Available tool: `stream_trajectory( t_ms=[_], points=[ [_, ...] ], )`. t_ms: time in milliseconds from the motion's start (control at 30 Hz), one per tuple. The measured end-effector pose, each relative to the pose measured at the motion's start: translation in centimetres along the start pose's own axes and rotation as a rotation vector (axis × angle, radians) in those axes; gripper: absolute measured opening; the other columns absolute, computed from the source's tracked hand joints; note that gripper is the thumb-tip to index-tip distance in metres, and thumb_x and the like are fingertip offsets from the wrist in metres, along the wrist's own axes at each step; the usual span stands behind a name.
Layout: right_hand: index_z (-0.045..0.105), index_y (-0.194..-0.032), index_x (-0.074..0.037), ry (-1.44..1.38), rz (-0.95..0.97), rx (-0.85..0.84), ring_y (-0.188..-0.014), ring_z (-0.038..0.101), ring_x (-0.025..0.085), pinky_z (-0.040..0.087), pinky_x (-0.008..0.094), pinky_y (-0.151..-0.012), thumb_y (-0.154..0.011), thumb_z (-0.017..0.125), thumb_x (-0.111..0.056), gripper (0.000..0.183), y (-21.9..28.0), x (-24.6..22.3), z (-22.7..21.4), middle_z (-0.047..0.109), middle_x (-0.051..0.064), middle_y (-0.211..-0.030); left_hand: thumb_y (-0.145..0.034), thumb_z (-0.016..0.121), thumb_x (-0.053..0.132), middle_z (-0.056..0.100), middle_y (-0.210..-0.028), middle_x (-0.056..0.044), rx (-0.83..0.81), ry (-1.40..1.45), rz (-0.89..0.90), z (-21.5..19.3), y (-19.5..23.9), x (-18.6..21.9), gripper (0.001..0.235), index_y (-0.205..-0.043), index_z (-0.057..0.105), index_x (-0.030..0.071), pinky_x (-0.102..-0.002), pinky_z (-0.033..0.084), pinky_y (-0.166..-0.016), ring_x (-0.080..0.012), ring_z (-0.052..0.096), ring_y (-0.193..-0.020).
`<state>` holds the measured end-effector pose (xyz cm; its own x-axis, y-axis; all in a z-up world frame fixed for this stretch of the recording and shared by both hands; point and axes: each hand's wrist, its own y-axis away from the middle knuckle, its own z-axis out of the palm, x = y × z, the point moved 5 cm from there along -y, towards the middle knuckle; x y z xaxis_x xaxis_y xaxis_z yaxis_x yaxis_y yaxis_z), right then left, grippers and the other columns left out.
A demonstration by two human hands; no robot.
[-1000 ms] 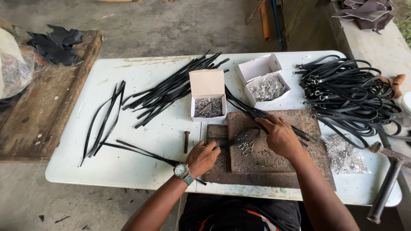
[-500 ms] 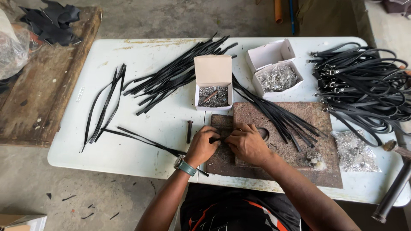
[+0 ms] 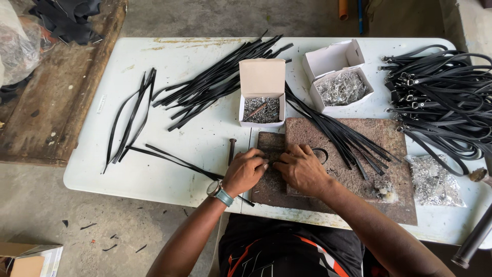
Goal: The person attaches metal hardware to black leather straps using a hammer and a metal punch on a wooden block. They repeatedly position the strap and hardware, strike the punch to secure the fastener, and place the finished strap aside.
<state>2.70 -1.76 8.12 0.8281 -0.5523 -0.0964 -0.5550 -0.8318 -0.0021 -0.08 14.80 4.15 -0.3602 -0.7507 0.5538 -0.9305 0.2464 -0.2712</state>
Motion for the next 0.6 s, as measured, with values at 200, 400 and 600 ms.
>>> stream_trajectory(
  t_ms=[200, 400, 600],
  points=[
    [0.072, -0.123, -0.018, -0.087, 0.090, -0.109, -0.117, 0.052, 0.024, 0.039, 0.047, -0.107, -0.099, 0.060, -0.026, 0.027, 0.2, 0.1, 0.3, 0.068, 0.005, -0.103, -0.084, 0.077, 0.022, 0.075, -0.094, -0.012, -0.234, -0.280, -0.203, 1.8, -2.6, 0.0, 0.017, -0.086, 0.074, 0.006, -0.045, 0.056, -0.074, -0.0245, 0.073, -0.077],
    [0.075, -0.111, -0.023, -0.345, 0.276, 0.055, -0.092, 0.075, 0.013, 0.064, 0.032, -0.089, -0.100, 0.062, -0.033, 0.019, -3.9, 6.7, -1.4, 0.075, -0.006, -0.118, -0.079, 0.085, 0.046, 0.075, -0.090, -0.019, -0.532, -0.303, -0.421, 1.6, -5.8, -1.2, 0.044, -0.087, 0.073, 0.005, -0.046, 0.060, -0.077, -0.0356, 0.075, -0.086],
    [0.070, -0.108, -0.012, 0.105, 0.218, -0.031, -0.086, 0.073, 0.027, 0.060, 0.043, -0.070, -0.096, 0.054, -0.032, 0.028, -14.9, 9.8, 2.1, 0.072, 0.011, -0.101, -0.076, 0.087, 0.049, 0.077, -0.082, -0.009, -0.686, -0.271, -0.559, 1.5, -6.5, -1.8, 0.046, -0.085, 0.075, 0.005, -0.042, 0.058, -0.085, -0.0272, 0.076, -0.089]
  ],
)
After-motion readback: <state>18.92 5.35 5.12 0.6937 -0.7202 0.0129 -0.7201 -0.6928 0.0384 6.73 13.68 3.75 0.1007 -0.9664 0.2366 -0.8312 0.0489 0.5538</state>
